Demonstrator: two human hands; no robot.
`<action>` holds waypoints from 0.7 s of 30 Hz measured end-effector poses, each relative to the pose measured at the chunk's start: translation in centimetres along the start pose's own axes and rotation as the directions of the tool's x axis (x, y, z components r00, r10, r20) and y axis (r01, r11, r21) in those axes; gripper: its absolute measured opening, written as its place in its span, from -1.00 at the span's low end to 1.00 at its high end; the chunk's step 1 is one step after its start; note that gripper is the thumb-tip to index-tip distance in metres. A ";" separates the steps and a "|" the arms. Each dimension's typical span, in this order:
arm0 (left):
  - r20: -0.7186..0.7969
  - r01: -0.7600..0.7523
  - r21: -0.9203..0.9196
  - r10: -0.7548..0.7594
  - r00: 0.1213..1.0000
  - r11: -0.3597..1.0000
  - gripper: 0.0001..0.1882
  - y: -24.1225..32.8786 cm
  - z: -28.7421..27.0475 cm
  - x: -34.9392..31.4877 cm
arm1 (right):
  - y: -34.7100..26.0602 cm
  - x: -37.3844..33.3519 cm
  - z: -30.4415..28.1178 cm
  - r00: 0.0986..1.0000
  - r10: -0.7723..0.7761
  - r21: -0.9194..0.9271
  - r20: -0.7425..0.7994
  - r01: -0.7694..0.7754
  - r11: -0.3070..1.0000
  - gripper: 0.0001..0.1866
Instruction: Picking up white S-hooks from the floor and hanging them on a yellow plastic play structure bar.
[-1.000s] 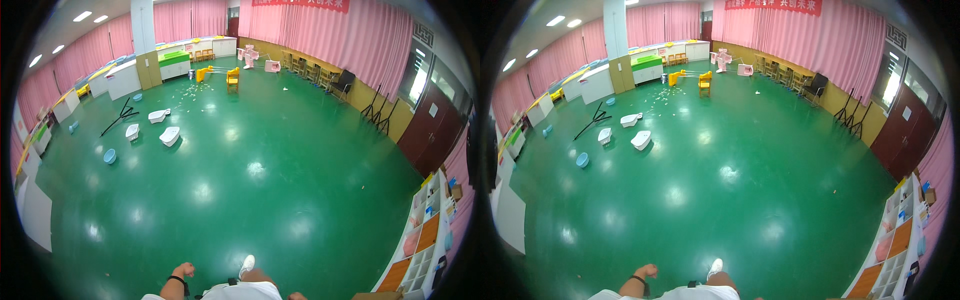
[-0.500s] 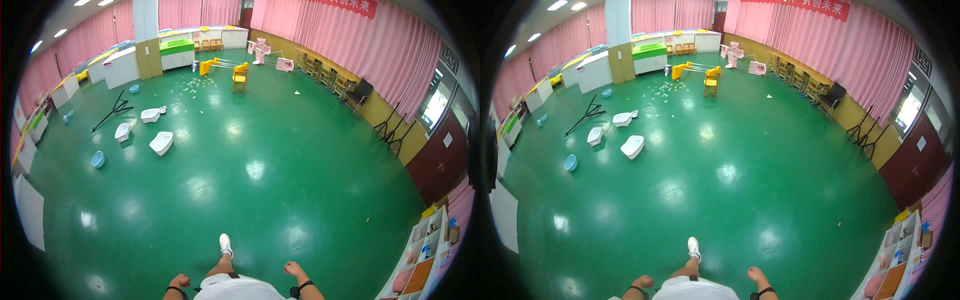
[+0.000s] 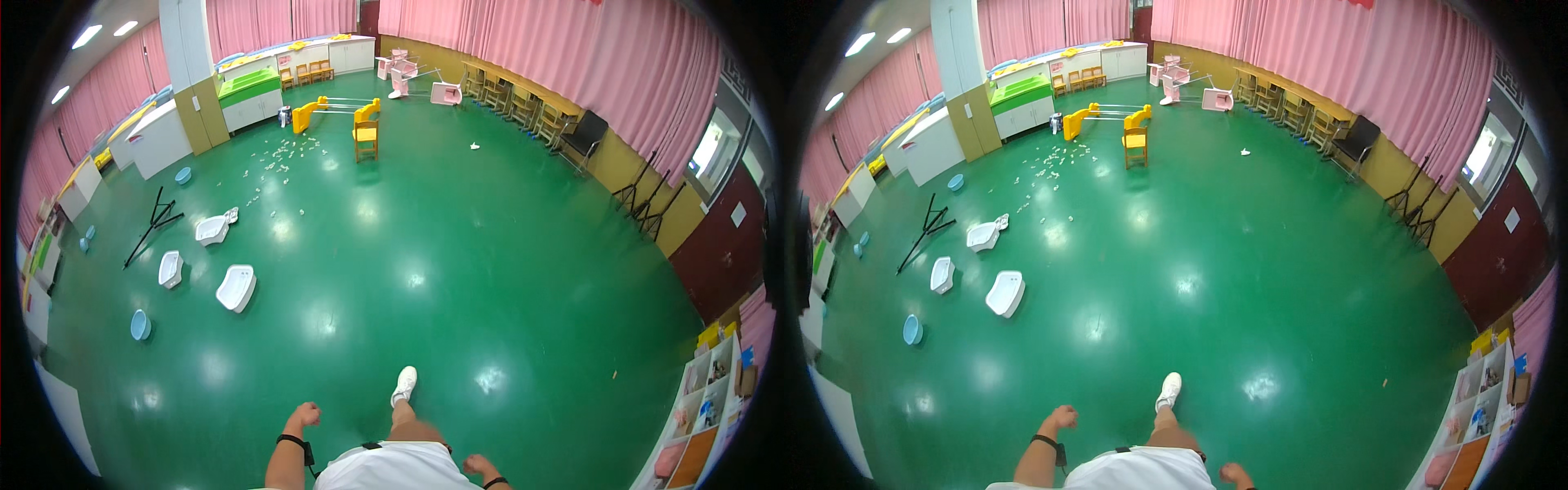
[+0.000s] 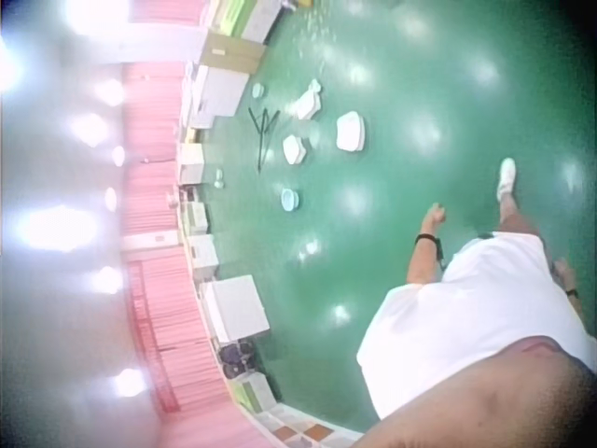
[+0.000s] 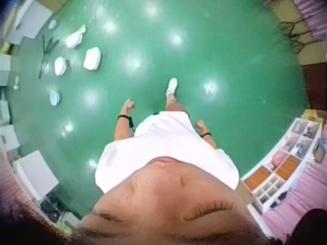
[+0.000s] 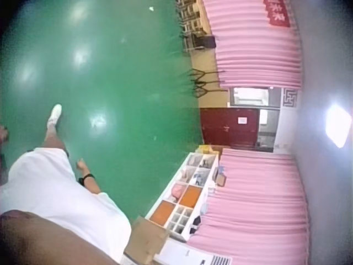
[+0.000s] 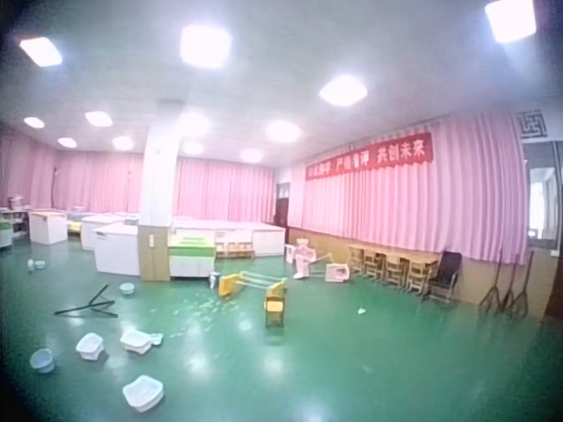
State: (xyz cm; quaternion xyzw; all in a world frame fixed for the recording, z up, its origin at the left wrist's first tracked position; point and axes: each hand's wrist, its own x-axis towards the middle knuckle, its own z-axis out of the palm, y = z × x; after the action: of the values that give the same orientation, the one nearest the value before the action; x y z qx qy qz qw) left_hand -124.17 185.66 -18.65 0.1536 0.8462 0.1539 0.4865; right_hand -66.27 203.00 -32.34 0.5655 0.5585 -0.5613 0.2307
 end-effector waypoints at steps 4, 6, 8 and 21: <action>-0.014 0.059 -0.044 -0.060 0.998 0.997 -0.69 7.4 -3.6 7.9 | -7.2 6.6 -6.6 0.985 0.095 0.149 0.147 -0.117 0.982 -0.69; 0.064 -0.027 0.191 0.015 0.998 0.981 -0.73 11.3 -5.8 9.6 | -10.7 10.4 -11.1 0.971 0.191 0.161 0.146 -0.213 0.964 -0.71; 0.036 0.018 0.036 -0.019 0.999 0.999 -0.74 13.9 -7.2 12.2 | -14.2 15.4 -16.8 0.997 0.044 0.074 0.065 -0.049 0.996 -0.74; 0.133 0.307 -0.341 -0.278 0.951 0.888 -0.78 23.3 -16.4 31.8 | -56.5 32.4 -39.0 0.940 -0.316 -0.215 -0.126 0.285 0.934 -0.79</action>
State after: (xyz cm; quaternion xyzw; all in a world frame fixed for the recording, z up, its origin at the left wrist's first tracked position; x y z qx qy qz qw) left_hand -151.13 218.00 -25.95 -0.0609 0.7972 0.2238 0.5574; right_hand -110.07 264.93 -30.31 0.4909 0.7071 -0.4861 0.1508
